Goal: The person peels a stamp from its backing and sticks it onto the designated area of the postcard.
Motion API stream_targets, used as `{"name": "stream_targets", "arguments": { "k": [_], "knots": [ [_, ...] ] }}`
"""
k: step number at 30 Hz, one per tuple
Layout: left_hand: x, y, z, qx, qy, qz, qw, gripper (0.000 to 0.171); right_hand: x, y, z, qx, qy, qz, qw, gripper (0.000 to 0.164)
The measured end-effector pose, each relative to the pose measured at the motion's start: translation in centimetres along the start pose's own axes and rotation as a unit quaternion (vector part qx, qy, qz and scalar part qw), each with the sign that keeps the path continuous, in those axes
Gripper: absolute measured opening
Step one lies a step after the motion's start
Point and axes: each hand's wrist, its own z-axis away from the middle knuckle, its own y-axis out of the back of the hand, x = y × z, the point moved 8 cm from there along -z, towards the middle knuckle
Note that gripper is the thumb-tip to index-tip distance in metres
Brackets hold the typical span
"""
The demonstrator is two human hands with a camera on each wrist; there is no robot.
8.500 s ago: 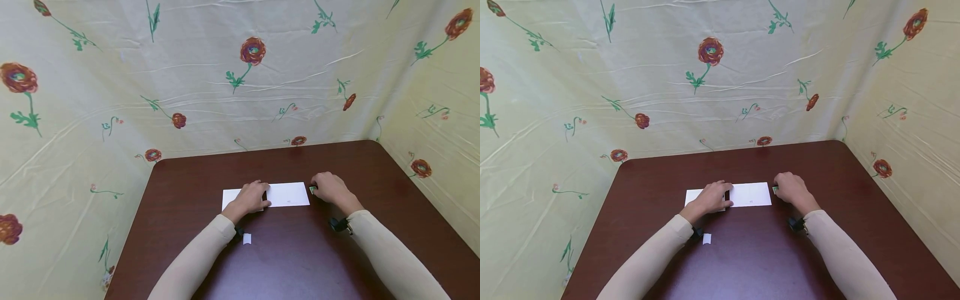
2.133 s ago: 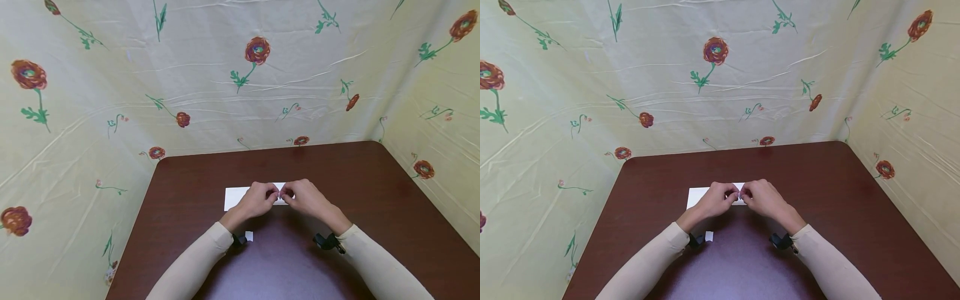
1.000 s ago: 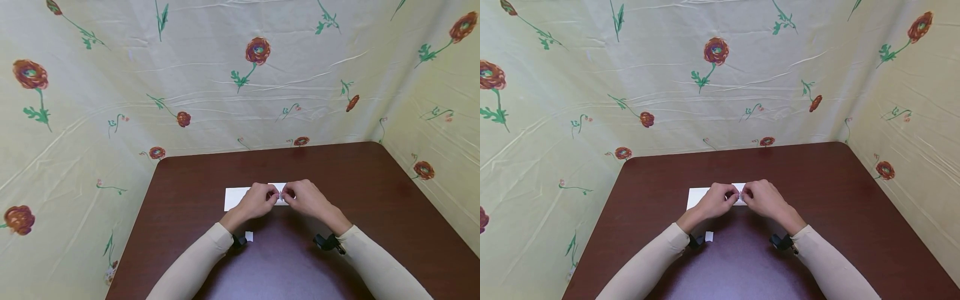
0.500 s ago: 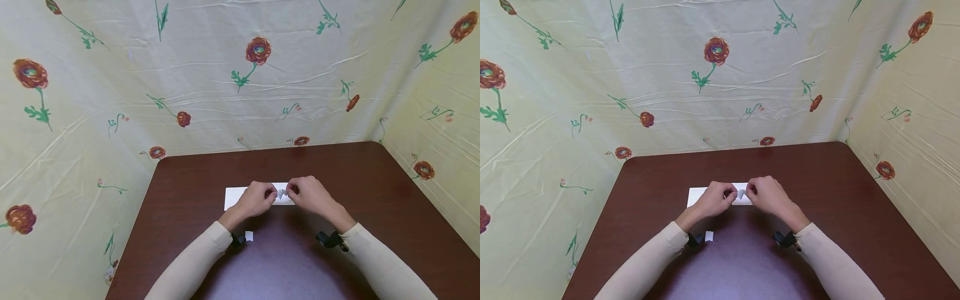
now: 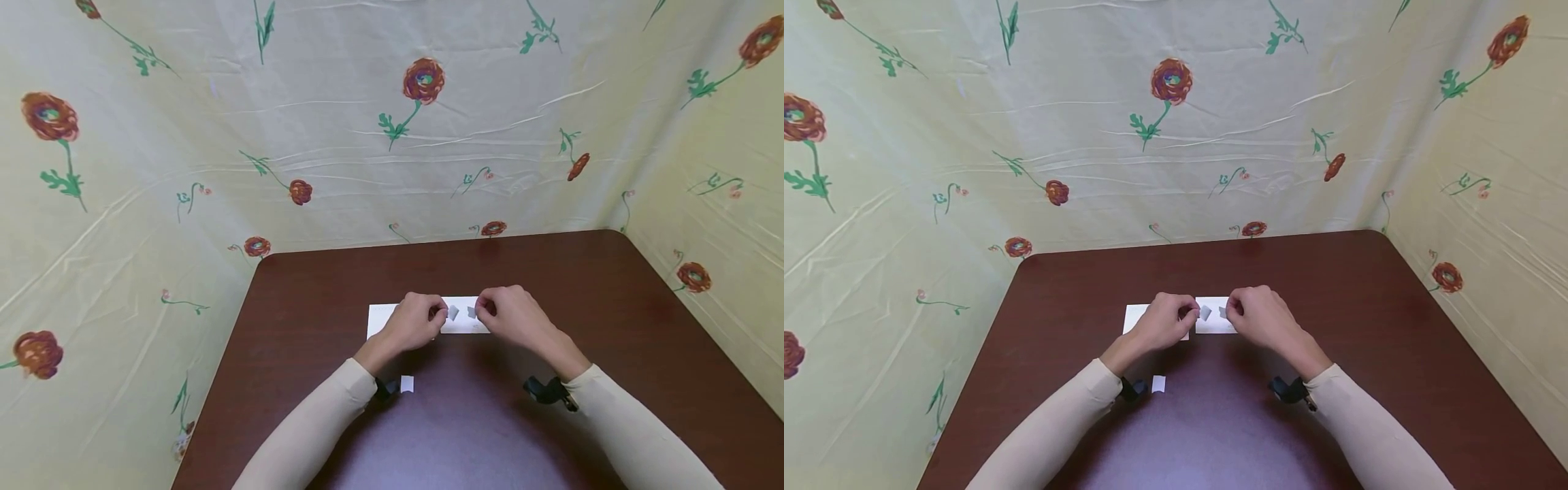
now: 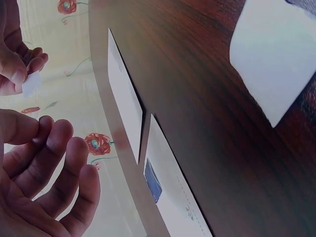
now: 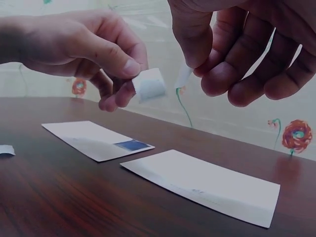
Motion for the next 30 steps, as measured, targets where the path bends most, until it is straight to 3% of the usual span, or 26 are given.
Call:
{"name": "stream_targets", "arguments": {
  "k": [6,10,17,30],
  "knots": [
    [0.0,0.0,0.1,0.001,0.006,0.000,1.0000,0.014,-0.4,-2.0,0.6,-0.061,0.001,-0.024,0.998,0.011],
    [0.0,-0.1,0.2,0.005,0.003,-0.002,1.0000,0.015,-1.2,-3.7,1.4,-0.090,0.033,-0.035,0.995,0.015],
    [0.1,-0.2,0.2,0.007,0.000,-0.001,1.0000,0.015,-1.9,-5.7,2.3,-0.101,0.069,-0.026,0.992,0.019],
    [0.3,-0.2,0.3,0.008,-0.003,-0.008,0.9999,0.014,-1.6,-6.9,3.1,-0.109,0.047,0.004,0.993,0.019]
  ]
}}
